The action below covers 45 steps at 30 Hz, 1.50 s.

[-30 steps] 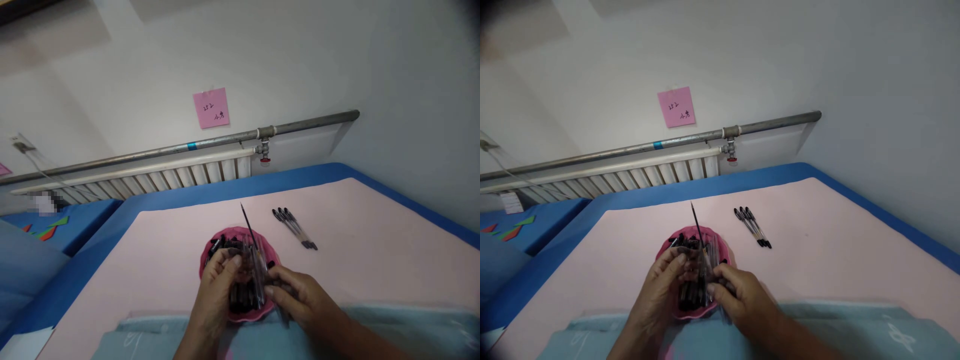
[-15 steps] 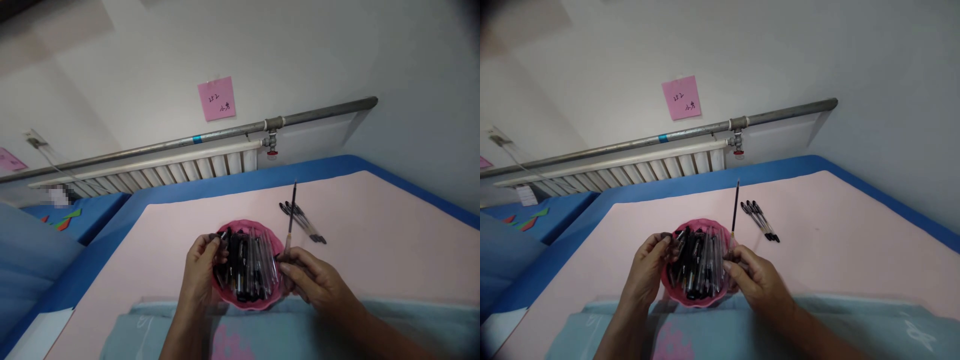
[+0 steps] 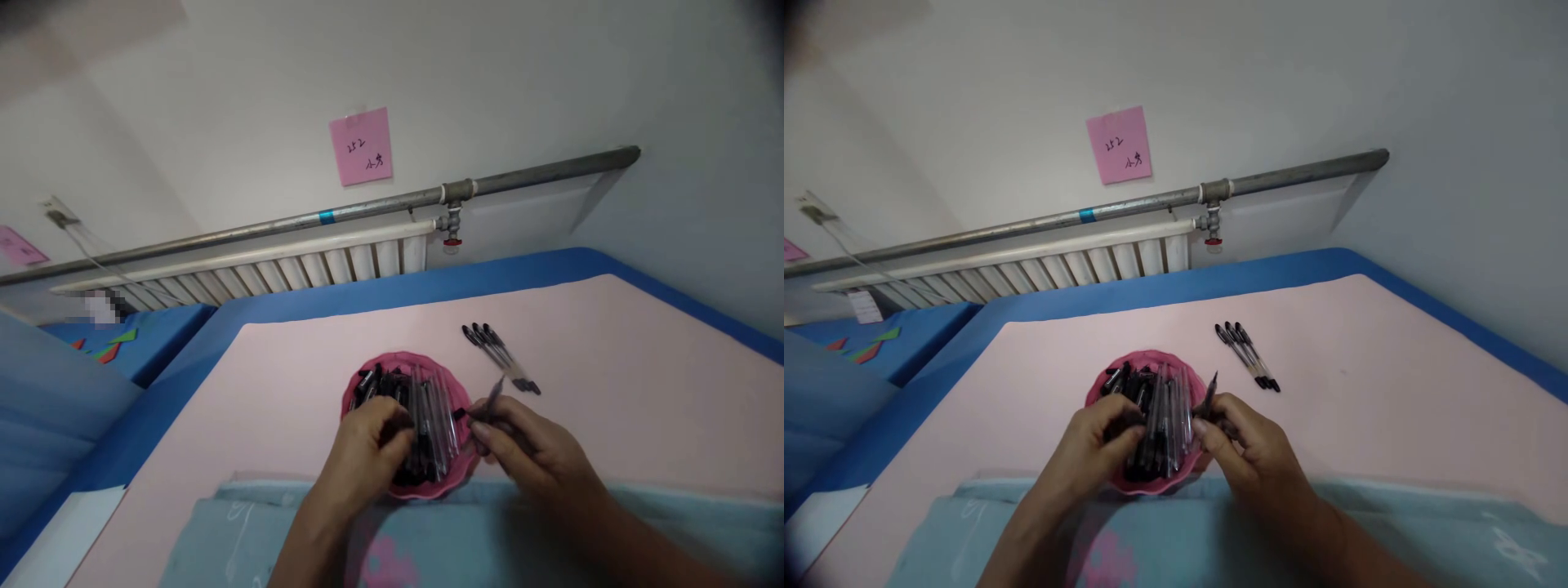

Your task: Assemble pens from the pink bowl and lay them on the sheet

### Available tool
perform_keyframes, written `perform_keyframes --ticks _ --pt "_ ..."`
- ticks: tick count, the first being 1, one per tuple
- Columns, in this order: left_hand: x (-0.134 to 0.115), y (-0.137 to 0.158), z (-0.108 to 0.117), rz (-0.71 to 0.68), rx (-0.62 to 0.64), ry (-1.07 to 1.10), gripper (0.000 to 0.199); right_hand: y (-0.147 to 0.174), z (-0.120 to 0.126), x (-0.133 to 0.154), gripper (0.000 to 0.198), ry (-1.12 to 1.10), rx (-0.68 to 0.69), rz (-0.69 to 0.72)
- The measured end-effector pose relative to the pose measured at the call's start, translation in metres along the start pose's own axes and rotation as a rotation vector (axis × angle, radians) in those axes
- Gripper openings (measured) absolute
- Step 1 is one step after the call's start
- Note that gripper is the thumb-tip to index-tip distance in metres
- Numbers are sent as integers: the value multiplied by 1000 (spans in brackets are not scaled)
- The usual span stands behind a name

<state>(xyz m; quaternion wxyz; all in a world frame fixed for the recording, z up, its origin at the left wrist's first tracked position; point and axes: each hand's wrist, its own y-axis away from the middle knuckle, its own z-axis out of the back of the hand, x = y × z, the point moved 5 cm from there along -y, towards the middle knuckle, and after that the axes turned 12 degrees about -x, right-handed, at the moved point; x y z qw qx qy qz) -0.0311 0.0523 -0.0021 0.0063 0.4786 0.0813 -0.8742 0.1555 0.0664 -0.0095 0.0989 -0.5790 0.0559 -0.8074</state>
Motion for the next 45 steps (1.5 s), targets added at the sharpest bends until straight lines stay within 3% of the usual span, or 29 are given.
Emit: perform_keyframes --ticks 3,6,20,23,28,31,36,45 --pt "-8 6 -13 -174 127 -238 10 0 0 1 14 -13 0 0" --pt "-11 10 -24 -239 209 -367 9 -1 1 1 14 17 -4 0" --pt "-9 8 -30 -215 257 -497 11 1 -3 3 15 22 21 7" --pt "-7 7 -25 -134 185 -284 5 1 -3 3 14 -43 28 -29" --pt "6 7 -17 350 63 453 8 0 -4 -3 21 -321 25 -191" --pt "3 8 -21 478 67 742 17 0 -5 -5 25 -490 -8 -275" --pt "4 10 -30 600 16 896 22 1 -3 -5 28 -596 -65 -342" --pt "-1 11 -36 618 67 981 20 1 -2 -4 24 -632 -70 -335"
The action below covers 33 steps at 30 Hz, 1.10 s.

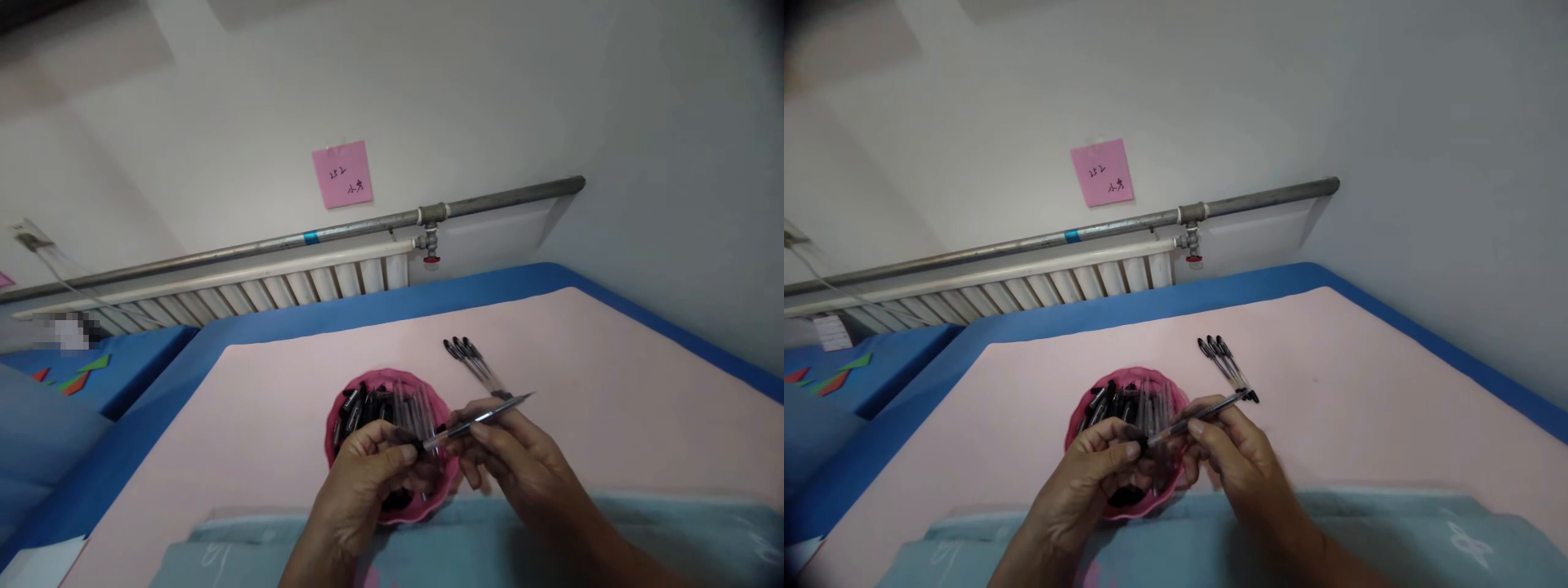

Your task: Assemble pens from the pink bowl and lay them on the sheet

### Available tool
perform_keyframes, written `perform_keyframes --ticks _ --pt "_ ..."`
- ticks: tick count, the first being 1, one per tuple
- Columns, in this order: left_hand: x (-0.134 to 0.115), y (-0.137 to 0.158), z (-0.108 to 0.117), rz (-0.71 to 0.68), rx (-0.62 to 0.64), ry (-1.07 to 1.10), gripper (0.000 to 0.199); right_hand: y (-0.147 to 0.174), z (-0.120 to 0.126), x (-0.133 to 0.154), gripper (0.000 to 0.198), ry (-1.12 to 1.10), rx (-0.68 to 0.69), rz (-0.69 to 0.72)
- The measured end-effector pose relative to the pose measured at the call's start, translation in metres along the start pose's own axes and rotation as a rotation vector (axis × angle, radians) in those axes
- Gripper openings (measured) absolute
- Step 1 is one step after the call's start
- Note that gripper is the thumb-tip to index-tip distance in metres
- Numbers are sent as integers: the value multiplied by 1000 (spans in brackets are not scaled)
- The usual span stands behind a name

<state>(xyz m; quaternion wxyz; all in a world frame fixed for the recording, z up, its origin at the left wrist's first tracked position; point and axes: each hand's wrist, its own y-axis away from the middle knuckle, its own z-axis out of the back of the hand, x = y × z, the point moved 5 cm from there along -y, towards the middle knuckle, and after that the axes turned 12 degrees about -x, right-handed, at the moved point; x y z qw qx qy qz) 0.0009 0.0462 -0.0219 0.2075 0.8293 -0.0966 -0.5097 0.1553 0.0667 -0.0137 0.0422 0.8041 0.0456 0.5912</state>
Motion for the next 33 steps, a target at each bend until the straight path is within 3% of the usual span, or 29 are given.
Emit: perform_keyframes --ticks 11,18,33 --pt "2 1 -2 -14 -1 -9 18 -1 1 2 24 114 22 146" --pt "1 2 -4 -28 4 1 17 -1 -3 0 27 2 -7 -4" --pt "10 -2 -2 -14 57 -69 18 -2 -4 -12 30 45 36 -93"
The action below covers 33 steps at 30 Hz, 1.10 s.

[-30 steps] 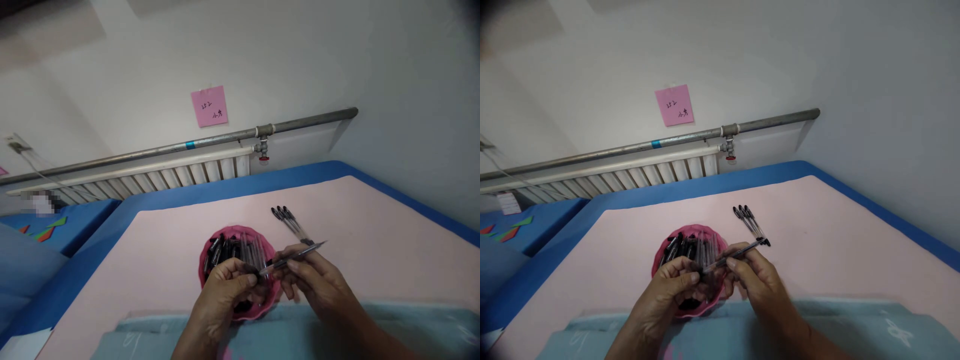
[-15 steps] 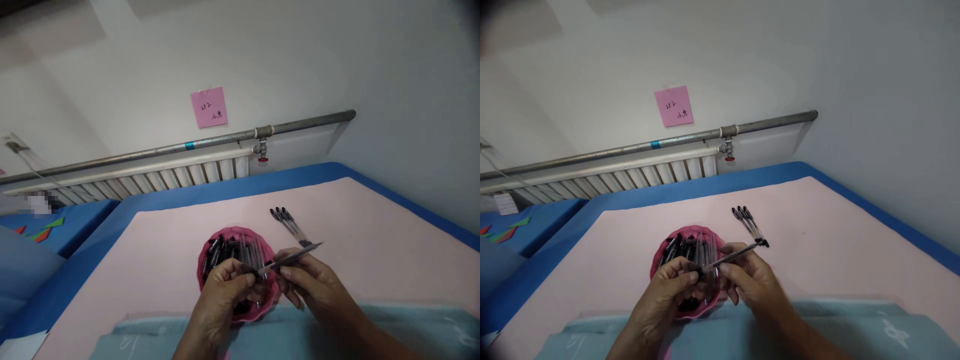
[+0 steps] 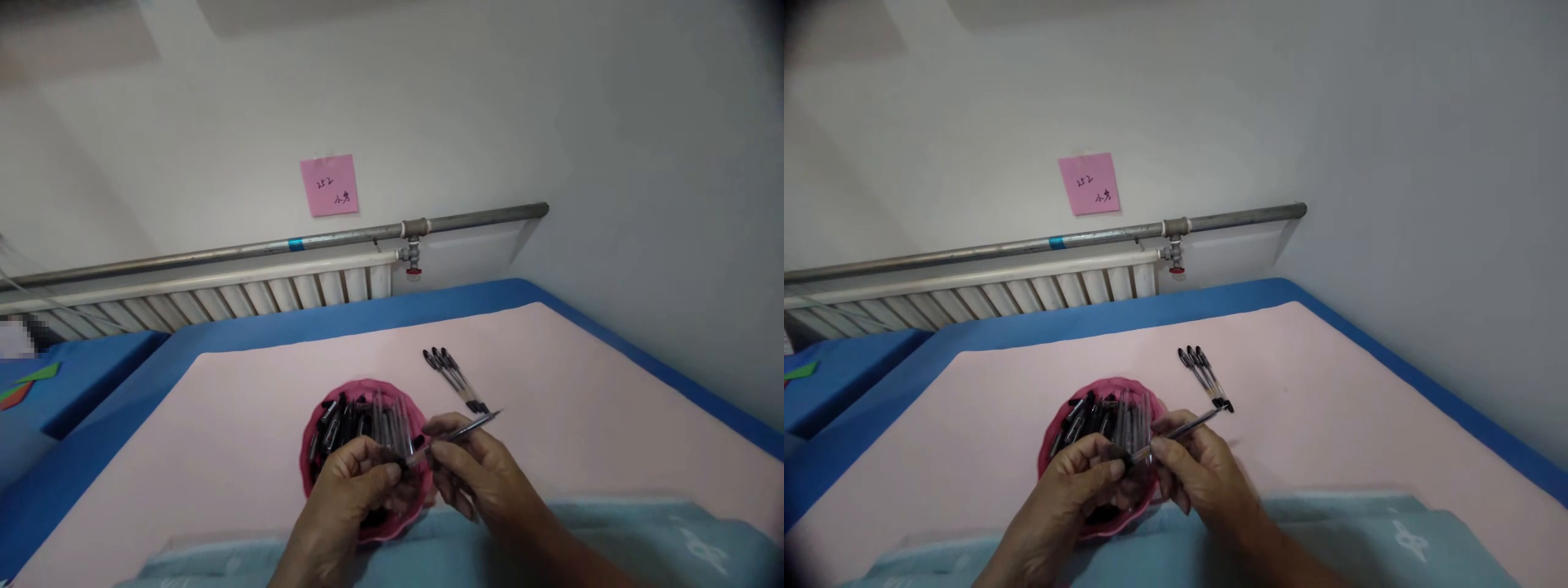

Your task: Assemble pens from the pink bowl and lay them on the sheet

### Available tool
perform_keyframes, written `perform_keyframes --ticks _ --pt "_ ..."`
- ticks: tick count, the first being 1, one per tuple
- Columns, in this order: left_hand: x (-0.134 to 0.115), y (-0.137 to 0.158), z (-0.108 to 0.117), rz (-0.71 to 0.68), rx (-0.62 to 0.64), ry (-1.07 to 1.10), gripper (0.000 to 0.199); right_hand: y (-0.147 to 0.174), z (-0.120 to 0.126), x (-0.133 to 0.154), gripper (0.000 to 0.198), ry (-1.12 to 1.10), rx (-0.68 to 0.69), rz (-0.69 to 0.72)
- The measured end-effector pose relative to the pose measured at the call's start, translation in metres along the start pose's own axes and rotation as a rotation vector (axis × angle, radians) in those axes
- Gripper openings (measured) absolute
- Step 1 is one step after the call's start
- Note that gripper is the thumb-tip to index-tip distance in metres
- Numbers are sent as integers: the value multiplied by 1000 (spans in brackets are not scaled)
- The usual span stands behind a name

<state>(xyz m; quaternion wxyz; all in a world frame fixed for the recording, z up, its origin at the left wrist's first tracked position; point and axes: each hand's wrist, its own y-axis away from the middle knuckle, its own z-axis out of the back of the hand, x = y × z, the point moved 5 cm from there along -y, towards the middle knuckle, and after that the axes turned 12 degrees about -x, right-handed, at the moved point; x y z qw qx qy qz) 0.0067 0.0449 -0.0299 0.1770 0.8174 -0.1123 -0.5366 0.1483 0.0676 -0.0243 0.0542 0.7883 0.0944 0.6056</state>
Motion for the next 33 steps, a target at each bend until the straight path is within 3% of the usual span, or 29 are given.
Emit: perform_keyframes --ticks 10,15,33 --pt "0 2 -2 -7 23 -41 16 -6 1 -8 37 35 64 -21" --pt "-2 4 -5 -23 29 -76 16 -5 2 -8 32 69 33 -51" --pt "2 3 -16 -70 10 -203 13 -4 -5 -20 32 -48 72 -148"
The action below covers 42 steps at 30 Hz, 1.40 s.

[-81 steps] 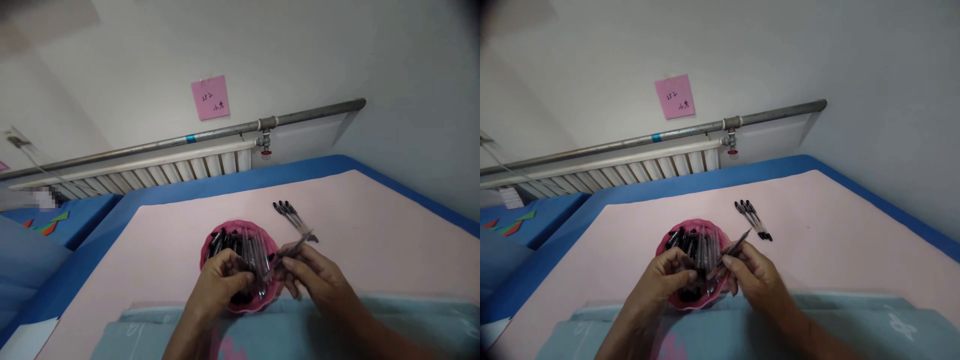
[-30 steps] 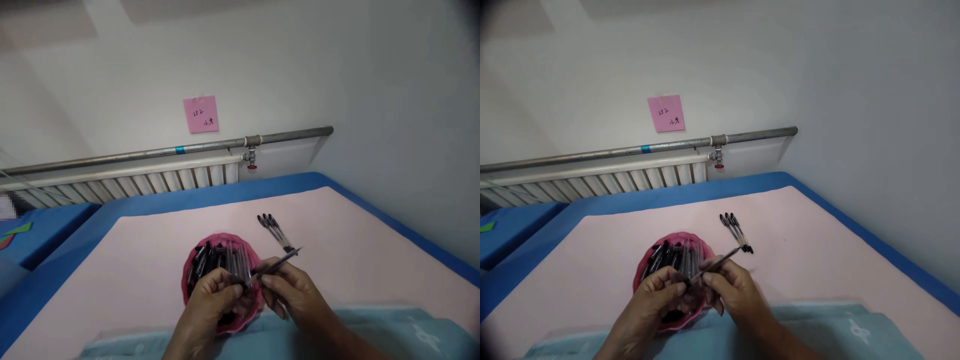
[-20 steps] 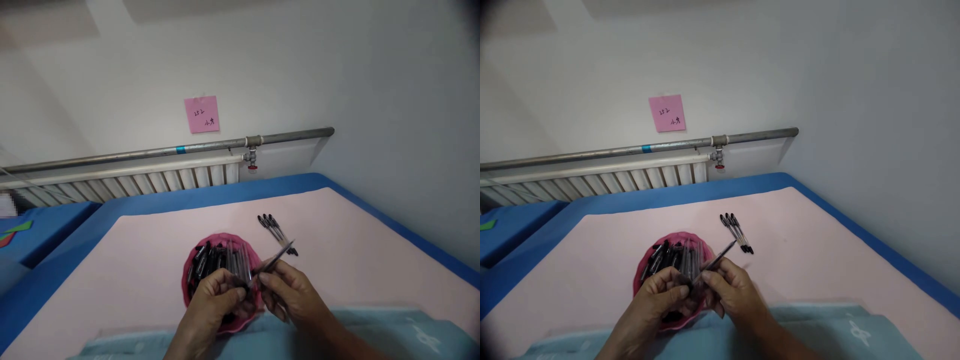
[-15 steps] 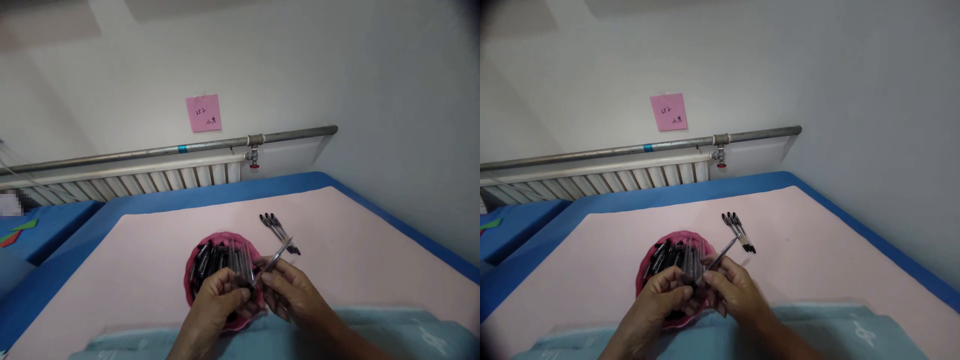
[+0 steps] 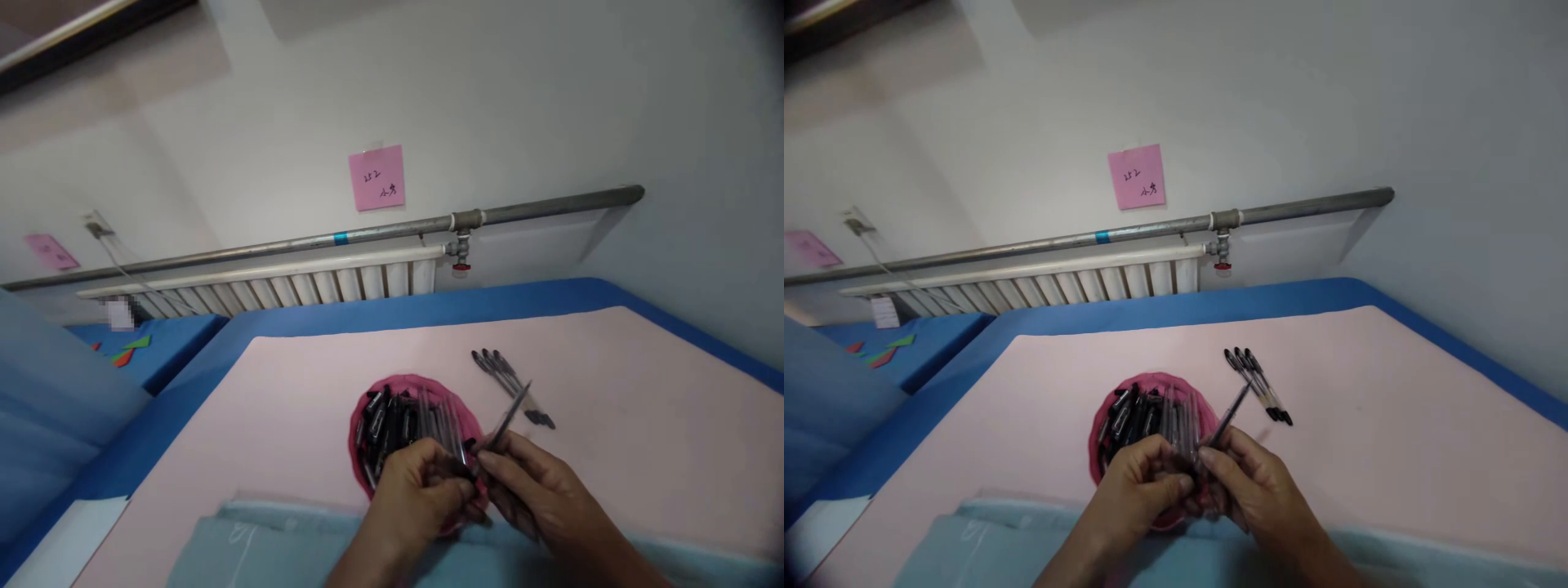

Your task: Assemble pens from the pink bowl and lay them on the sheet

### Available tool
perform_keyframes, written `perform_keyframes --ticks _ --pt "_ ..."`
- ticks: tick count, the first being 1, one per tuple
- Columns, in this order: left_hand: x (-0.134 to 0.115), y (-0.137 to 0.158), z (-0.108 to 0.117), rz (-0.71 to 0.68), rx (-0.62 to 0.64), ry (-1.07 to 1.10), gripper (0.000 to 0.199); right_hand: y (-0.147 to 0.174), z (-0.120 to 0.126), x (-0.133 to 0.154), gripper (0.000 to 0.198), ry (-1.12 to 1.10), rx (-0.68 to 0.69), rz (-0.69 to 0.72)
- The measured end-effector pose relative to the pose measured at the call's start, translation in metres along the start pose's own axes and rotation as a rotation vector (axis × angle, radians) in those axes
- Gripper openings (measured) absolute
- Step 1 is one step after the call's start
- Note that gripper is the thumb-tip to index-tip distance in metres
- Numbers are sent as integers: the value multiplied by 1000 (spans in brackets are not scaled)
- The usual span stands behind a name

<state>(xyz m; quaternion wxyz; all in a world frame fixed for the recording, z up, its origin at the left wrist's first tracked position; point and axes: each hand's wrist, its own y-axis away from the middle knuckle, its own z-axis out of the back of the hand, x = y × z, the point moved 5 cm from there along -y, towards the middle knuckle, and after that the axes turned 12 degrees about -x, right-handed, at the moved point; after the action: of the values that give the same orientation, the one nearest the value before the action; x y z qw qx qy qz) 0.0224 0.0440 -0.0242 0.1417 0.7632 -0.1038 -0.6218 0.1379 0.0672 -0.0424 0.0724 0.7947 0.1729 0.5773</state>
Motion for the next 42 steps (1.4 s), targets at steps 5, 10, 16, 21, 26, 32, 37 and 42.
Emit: perform_keyframes --ticks 5,10,16,21,26,32,37,42 --pt "0 3 0 -74 -46 -105 8 -9 10 -4 38 143 -71 124" --pt "-12 10 1 -321 -134 -406 3 -13 16 -7 44 234 -124 105" --pt "-3 4 1 -112 -81 -190 7 -2 5 0 41 120 -101 -51" --pt "-7 6 3 -136 -80 -199 4 0 3 3 39 161 -87 -38" --pt "-13 9 4 -296 -128 -381 7 -1 5 4 40 196 -93 32" --pt "-28 5 26 -349 -271 -394 12 -1 8 10 38 190 -165 65" --pt "-46 0 73 -448 -601 -320 13 0 5 13 38 248 -124 93" --pt "-37 -11 75 -484 -526 -554 10 2 2 16 38 274 -108 148"
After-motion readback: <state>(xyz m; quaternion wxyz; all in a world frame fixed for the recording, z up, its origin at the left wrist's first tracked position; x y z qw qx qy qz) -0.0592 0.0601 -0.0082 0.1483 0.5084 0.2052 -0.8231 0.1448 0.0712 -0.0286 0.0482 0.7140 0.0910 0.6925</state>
